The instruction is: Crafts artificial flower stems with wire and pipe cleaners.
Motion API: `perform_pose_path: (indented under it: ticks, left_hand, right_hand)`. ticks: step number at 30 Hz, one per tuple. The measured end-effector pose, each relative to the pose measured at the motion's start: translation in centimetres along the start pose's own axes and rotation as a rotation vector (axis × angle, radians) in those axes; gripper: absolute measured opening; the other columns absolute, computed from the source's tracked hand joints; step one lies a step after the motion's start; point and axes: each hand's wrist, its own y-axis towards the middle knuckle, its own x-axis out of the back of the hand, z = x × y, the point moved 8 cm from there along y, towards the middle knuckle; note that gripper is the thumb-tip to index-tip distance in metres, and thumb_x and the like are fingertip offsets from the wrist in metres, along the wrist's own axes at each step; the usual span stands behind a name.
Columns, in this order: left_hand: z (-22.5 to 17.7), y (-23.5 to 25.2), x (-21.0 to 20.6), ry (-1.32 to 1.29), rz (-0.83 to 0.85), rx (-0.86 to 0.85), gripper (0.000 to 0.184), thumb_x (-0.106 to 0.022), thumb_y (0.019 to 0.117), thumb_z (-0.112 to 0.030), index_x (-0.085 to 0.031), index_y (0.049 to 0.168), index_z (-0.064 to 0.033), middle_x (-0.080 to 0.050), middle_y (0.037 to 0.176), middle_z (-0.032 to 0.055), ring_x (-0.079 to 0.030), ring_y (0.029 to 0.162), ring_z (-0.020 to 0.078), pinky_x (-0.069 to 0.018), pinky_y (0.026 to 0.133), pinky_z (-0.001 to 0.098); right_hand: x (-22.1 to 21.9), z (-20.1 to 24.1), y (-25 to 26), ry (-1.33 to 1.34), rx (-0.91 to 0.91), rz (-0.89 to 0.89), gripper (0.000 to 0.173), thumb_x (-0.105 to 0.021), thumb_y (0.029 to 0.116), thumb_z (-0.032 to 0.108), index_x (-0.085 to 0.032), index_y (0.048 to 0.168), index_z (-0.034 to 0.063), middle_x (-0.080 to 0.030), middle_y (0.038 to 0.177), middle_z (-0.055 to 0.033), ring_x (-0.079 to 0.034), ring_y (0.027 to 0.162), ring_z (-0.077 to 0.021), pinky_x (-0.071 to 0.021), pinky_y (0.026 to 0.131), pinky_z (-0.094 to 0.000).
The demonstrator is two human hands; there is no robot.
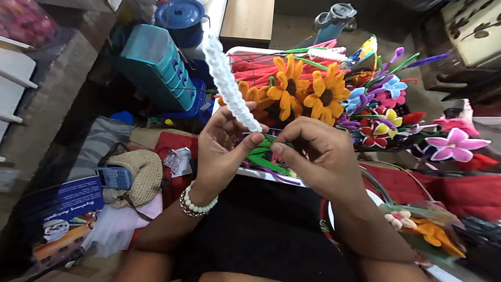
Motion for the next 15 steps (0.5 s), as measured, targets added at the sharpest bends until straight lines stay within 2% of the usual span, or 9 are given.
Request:
perform_pose_path:
  ticks: [4,7,8,10,11,12,15]
  left_hand:
    - [0.0,-0.1,-0.2,-0.028,0.013,-0.003,0.042,-0.073,0.0932,-0.006,-0.057,0.132,-0.0058,-0.071,0.109,0.0005,-0.070,0.094,0.0092,-0.0606,0.084,0.0257]
    - [0.4,-0.2,-0.5,0.013,0.036,-0.006,0.046,-0.069,0.0953,-0.003,-0.051,0.137,-0.0053,-0.074,0.106,0.0022,-0.072,0.095,0.0117,-0.0605,0.085,0.0281]
    - [0.6,-0.3,-0.8,0.058,0.054,-0.014,0.044,-0.069,0.0956,-0.005,-0.052,0.136,-0.0059,-0.074,0.107,0.0013,-0.071,0.096,0.0107,-0.0601,0.085,0.0275]
    - [1.1,-0.7,-1.7,0.185,0.100,-0.060,0.027,-0.071,0.0959,-0.010,-0.061,0.121,-0.0060,-0.073,0.108,-0.0002,-0.070,0.099,0.0093,-0.0600,0.087,0.0282]
    - [1.3,-1.0,-2.3,0.229,0.131,-0.096,0.021,-0.072,0.0955,-0.013,-0.065,0.114,-0.0040,-0.074,0.108,0.0026,-0.071,0.101,0.0114,-0.0606,0.089,0.0307]
    - [1.3,-1.1,-3.1,0.285,0.164,-0.139,0.022,-0.073,0.0954,-0.015,-0.067,0.111,-0.0014,-0.073,0.108,0.0055,-0.071,0.103,0.0128,-0.0606,0.091,0.0319]
    - [0.5,-1.0,-4.8,0.531,0.181,-0.315,0.038,-0.077,0.0929,-0.027,-0.068,0.115,0.0019,-0.071,0.112,0.0103,-0.067,0.109,0.0139,-0.0568,0.095,0.0318]
  right_hand:
    - [-0.1,0.0,-0.1,0.017,0.000,-0.002,0.009,-0.067,0.0960,0.016,-0.072,0.095,0.0071,-0.067,0.092,0.0022,-0.063,0.076,-0.0005,-0.0556,0.063,-0.0156]
    - [0.6,-0.1,0.0,0.092,-0.007,-0.049,0.009,-0.069,0.0963,0.015,-0.072,0.098,0.0064,-0.067,0.094,0.0018,-0.063,0.077,-0.0013,-0.0558,0.063,-0.0159]
    - [1.0,-0.2,0.2,0.143,-0.009,-0.080,0.008,-0.069,0.0962,0.014,-0.071,0.099,0.0065,-0.067,0.094,0.0023,-0.062,0.076,-0.0015,-0.0549,0.063,-0.0162]
    - [2.0,-0.1,0.7,0.237,0.000,-0.148,0.007,-0.069,0.0970,0.014,-0.071,0.101,0.0086,-0.067,0.094,0.0047,-0.063,0.076,-0.0015,-0.0557,0.065,-0.0171]
    - [2.5,0.1,0.9,0.256,0.010,-0.184,0.006,-0.069,0.0973,0.013,-0.071,0.102,0.0095,-0.067,0.094,0.0058,-0.063,0.076,-0.0013,-0.0560,0.066,-0.0172]
    - [2.9,0.3,1.1,0.264,0.022,-0.222,0.005,-0.068,0.0976,0.012,-0.070,0.102,0.0097,-0.066,0.093,0.0065,-0.062,0.075,-0.0009,-0.0555,0.066,-0.0169]
    - [3.3,1.2,1.8,0.272,0.077,-0.306,0.005,-0.066,0.0985,0.008,-0.069,0.102,0.0079,-0.066,0.094,0.0056,-0.062,0.076,-0.0015,-0.0552,0.067,-0.0178]
